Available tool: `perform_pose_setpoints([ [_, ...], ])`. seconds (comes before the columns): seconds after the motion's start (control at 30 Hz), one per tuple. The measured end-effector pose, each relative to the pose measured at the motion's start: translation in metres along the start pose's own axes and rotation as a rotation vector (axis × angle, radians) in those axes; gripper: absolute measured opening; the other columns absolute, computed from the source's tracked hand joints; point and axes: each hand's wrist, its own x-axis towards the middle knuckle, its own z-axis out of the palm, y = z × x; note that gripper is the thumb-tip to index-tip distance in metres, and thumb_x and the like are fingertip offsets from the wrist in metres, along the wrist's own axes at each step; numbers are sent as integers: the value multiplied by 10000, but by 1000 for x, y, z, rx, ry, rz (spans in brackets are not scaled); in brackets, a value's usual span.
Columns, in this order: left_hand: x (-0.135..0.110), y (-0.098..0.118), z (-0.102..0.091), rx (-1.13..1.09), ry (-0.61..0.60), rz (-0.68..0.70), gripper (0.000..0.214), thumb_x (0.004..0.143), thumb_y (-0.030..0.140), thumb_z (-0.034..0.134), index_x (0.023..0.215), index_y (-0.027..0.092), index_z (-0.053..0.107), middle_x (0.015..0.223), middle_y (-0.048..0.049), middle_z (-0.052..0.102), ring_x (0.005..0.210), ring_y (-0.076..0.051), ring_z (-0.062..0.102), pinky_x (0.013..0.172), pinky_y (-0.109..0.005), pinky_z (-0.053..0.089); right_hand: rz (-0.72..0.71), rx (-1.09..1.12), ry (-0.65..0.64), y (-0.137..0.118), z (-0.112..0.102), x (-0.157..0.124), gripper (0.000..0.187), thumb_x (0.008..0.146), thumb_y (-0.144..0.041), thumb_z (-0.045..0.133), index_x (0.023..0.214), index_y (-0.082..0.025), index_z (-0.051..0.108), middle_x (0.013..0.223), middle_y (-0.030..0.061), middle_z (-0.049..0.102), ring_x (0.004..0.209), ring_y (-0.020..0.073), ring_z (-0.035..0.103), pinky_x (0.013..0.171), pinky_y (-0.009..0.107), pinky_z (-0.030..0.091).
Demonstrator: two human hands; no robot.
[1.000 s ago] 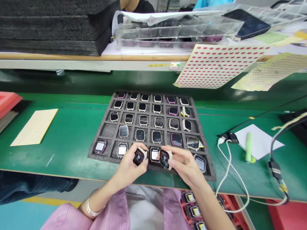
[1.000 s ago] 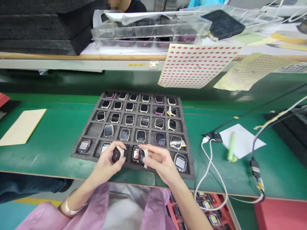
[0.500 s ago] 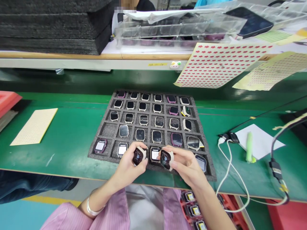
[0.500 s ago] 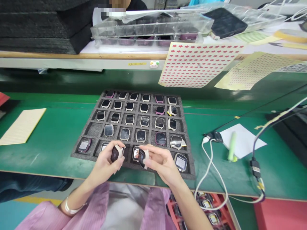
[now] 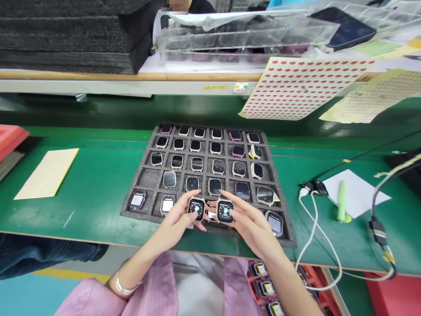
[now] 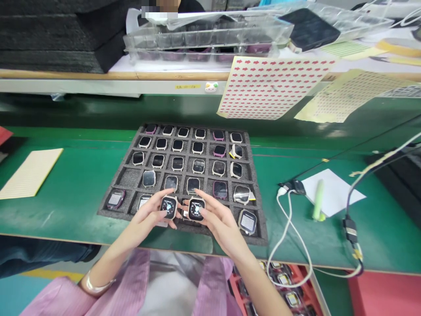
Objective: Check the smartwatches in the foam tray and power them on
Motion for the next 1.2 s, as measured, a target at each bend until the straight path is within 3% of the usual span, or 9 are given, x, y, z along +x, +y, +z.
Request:
perform_pose_setpoints([
  [0.4, 1, -5, 4, -77, -9, 30, 473, 840, 171, 469, 1309, 213, 426, 1117, -97, 553, 955, -228, 610, 714, -361, 592, -75, -95, -3, 9, -4, 1, 454, 877, -313, 637, 1315, -246, 537, 1172, 89, 662, 1053, 259, 629, 923, 417, 508],
  [0.73, 0, -4, 6, -68, -32, 53, 427, 854, 173, 480, 1277, 207, 435, 1107, -95, 569, 937, -214, 608, 707, -340, 591, -139, -241, 90, 8, 5, 0, 451, 853, -301, 683, 1281, -225, 564, 1148, 79, 674, 1064, 250, 631, 982, 392, 485],
  [0.93, -1, 1, 5, -69, -22, 38, 402, 849, 192, 520, 1246, 208, 458, 1063, -81, 571, 911, -201, 607, 727, -338, 593, -137, -236, -79, 5, 2, -11, 719, 822, -251, 712, 1437, -261, 339, 1323, 79, 552, 1199, 255, 538, 1026, 410, 458],
  [1.03, -1, 4, 4, -88, -8, 24, 383, 862, 211, 523, 1240, 212, 459, 1054, -78, 579, 925, -204, 618, 747, -342, 592, -158, -471, -71, -2, -11, -22, 629, 880, -260, 629, 1435, -248, 334, 1297, 92, 561, 1171, 263, 557, 1013, 427, 466],
  [1.2, 0, 8, 5, -107, 1, 34, 350, 871, 268, 570, 1201, 202, 473, 986, -72, 609, 894, -198, 639, 691, -299, 593, -430, -1269, 107, -19, -47, -27, 384, 860, -302, 621, 1229, -229, 545, 1194, 101, 560, 1088, 309, 555, 948, 477, 456],
])
